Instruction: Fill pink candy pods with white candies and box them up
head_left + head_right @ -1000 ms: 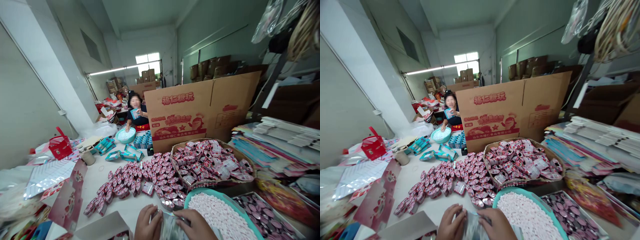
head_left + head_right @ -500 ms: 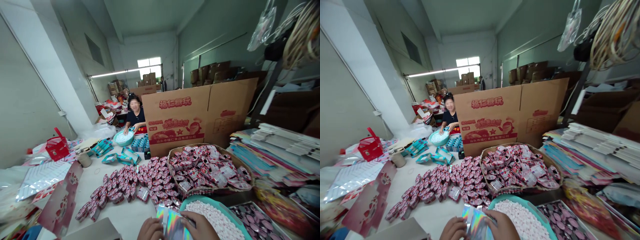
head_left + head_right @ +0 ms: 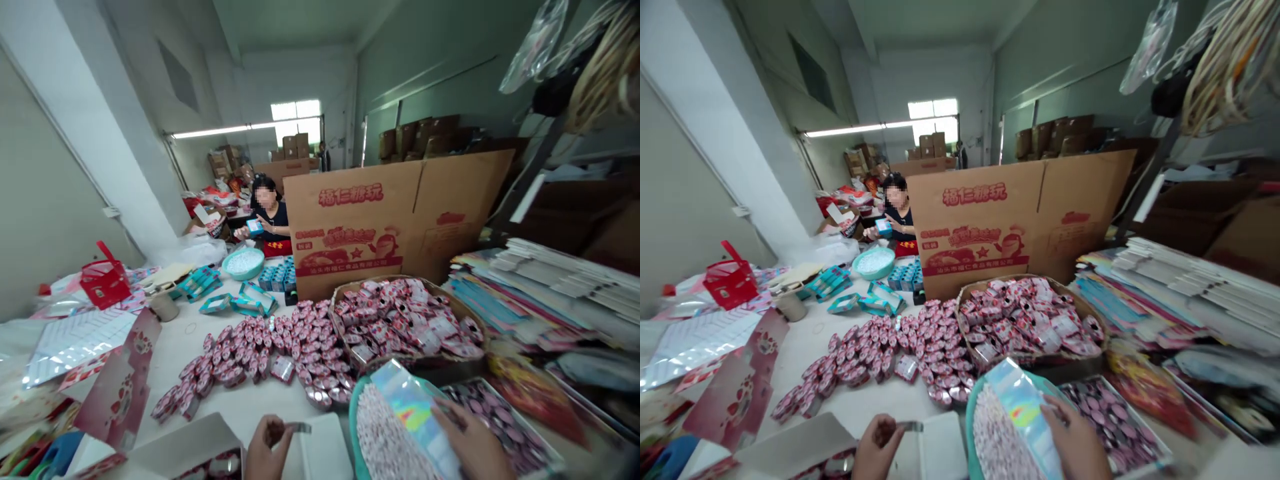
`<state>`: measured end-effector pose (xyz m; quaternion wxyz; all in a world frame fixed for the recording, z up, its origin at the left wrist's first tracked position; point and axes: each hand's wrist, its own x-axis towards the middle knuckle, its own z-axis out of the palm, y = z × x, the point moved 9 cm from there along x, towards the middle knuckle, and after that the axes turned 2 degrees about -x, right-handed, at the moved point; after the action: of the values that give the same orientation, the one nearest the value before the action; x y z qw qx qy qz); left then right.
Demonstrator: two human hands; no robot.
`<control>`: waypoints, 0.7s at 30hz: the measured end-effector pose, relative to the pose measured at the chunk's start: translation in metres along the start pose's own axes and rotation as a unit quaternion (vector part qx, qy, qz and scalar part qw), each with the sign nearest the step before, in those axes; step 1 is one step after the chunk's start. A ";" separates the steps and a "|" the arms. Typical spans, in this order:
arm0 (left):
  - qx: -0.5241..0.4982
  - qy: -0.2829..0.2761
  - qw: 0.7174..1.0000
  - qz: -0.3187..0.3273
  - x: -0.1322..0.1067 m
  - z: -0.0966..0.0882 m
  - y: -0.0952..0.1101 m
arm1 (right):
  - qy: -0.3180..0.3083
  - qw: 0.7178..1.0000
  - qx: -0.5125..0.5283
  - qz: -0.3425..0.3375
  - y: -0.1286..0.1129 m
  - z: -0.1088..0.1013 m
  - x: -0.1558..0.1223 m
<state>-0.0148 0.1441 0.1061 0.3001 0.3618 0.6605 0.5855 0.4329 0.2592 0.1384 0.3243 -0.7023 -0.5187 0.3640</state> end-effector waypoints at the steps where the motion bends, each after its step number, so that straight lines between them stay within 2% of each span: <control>1: -0.004 -0.005 1.000 -0.031 -0.001 -0.003 -0.005 | 0.020 1.000 -0.013 0.008 0.000 -0.012 -0.004; 4: -0.011 -0.010 0.995 -0.094 -0.005 -0.008 -0.018 | 0.084 0.994 -0.071 -0.003 -0.016 -0.037 -0.015; 7: -0.008 -0.032 0.991 -0.132 -0.008 -0.007 -0.037 | 0.130 0.982 -0.118 -0.067 -0.047 -0.040 -0.011; 9: 0.004 -0.058 0.986 -0.157 -0.009 -0.003 -0.051 | 0.140 0.971 -0.129 -0.141 -0.069 -0.036 0.004; 12: 0.042 -0.078 0.979 -0.183 -0.012 0.001 -0.067 | 0.140 0.950 -0.150 -0.236 -0.099 -0.030 0.041; 14: 0.060 -0.070 0.981 -0.171 -0.014 0.000 -0.067 | 0.175 0.931 -0.192 -0.258 -0.117 -0.028 0.068; 16: 0.072 -0.065 0.984 -0.148 -0.019 0.000 -0.064 | 0.239 0.914 -0.219 -0.246 -0.134 -0.021 0.087; 18: 0.081 -0.061 0.985 -0.139 -0.026 -0.002 -0.069 | 0.264 0.915 -0.198 -0.233 -0.150 0.006 0.092; 19: 0.083 -0.051 0.985 -0.142 -0.031 -0.005 -0.075 | 0.242 0.925 -0.177 -0.234 -0.157 0.031 0.089; 21: 0.078 -0.016 0.984 -0.158 -0.043 -0.016 -0.096 | 0.128 0.947 -0.157 -0.250 -0.165 0.103 0.069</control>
<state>-0.0165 0.0946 0.0122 0.3696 0.2846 0.7483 0.4717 0.2779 0.3752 0.2096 0.3537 -0.6331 -0.6823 0.0924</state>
